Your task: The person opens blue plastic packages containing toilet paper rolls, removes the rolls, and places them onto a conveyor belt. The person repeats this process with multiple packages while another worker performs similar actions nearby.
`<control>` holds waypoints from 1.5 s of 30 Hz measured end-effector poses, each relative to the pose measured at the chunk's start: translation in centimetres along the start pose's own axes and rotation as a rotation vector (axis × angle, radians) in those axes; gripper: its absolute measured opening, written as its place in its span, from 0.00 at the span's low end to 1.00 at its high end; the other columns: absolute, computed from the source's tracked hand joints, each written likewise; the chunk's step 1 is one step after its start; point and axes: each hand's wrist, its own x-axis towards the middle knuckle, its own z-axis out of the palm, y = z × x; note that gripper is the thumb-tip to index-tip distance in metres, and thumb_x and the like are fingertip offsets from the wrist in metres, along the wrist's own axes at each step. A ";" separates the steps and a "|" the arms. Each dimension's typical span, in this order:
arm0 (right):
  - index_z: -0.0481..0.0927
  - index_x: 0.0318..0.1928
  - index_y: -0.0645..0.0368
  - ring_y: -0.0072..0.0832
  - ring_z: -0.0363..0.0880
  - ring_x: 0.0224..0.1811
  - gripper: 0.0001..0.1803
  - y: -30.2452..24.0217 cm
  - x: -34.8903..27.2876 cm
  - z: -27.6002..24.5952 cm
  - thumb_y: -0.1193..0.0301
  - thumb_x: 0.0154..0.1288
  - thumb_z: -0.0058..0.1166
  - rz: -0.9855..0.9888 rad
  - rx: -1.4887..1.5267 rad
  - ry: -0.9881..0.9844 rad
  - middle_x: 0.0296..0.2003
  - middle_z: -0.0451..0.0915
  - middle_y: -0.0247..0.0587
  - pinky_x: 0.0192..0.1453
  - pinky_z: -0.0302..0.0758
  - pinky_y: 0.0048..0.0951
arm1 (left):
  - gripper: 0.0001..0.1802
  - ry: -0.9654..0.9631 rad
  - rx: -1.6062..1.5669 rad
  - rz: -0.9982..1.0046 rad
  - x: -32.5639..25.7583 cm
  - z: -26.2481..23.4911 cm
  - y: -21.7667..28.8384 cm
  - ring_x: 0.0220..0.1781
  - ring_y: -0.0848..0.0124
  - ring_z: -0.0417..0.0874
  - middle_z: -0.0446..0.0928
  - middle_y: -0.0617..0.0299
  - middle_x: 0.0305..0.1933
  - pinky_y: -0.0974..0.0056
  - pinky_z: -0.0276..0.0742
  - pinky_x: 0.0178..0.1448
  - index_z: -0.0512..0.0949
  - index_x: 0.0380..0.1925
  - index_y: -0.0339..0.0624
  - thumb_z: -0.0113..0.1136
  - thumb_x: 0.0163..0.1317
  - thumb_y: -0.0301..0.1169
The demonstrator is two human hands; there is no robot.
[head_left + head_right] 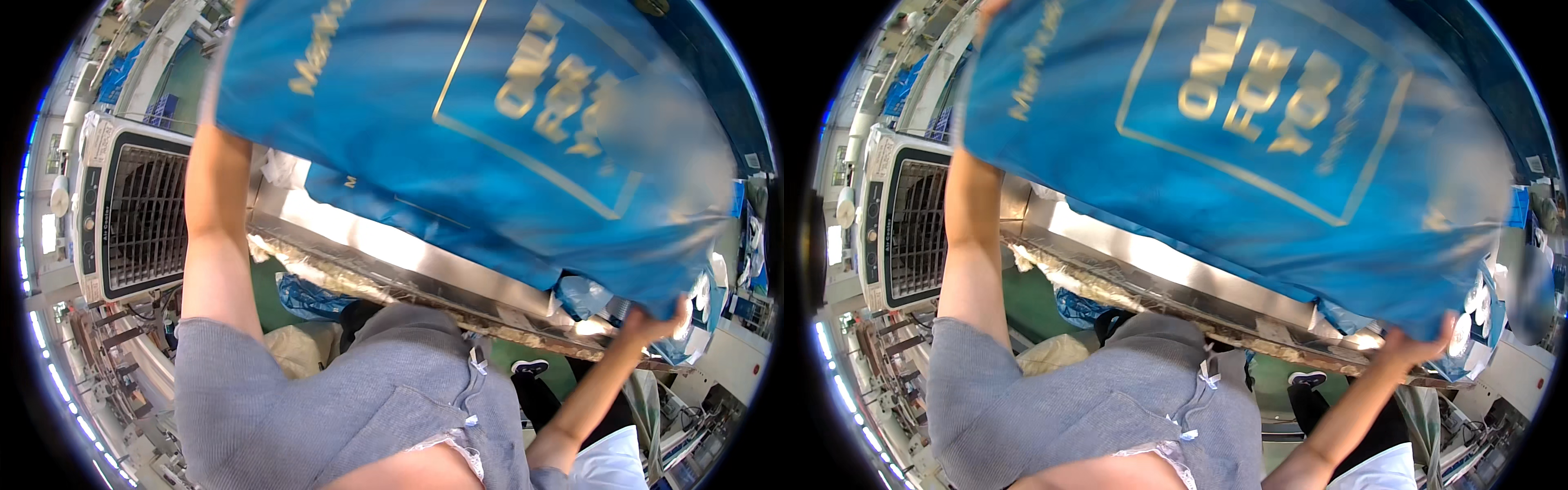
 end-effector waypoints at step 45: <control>0.83 0.27 0.49 0.35 0.83 0.33 0.08 18.8 -27.1 30.2 0.65 0.55 0.51 -0.901 -1.432 -1.758 0.29 0.83 0.40 0.31 0.79 0.38 | 0.26 0.152 1.445 0.591 -13.0 -4.3 -17.3 0.67 0.47 0.60 0.63 0.51 0.66 0.47 0.56 0.67 0.68 0.60 0.55 0.54 0.60 0.38</control>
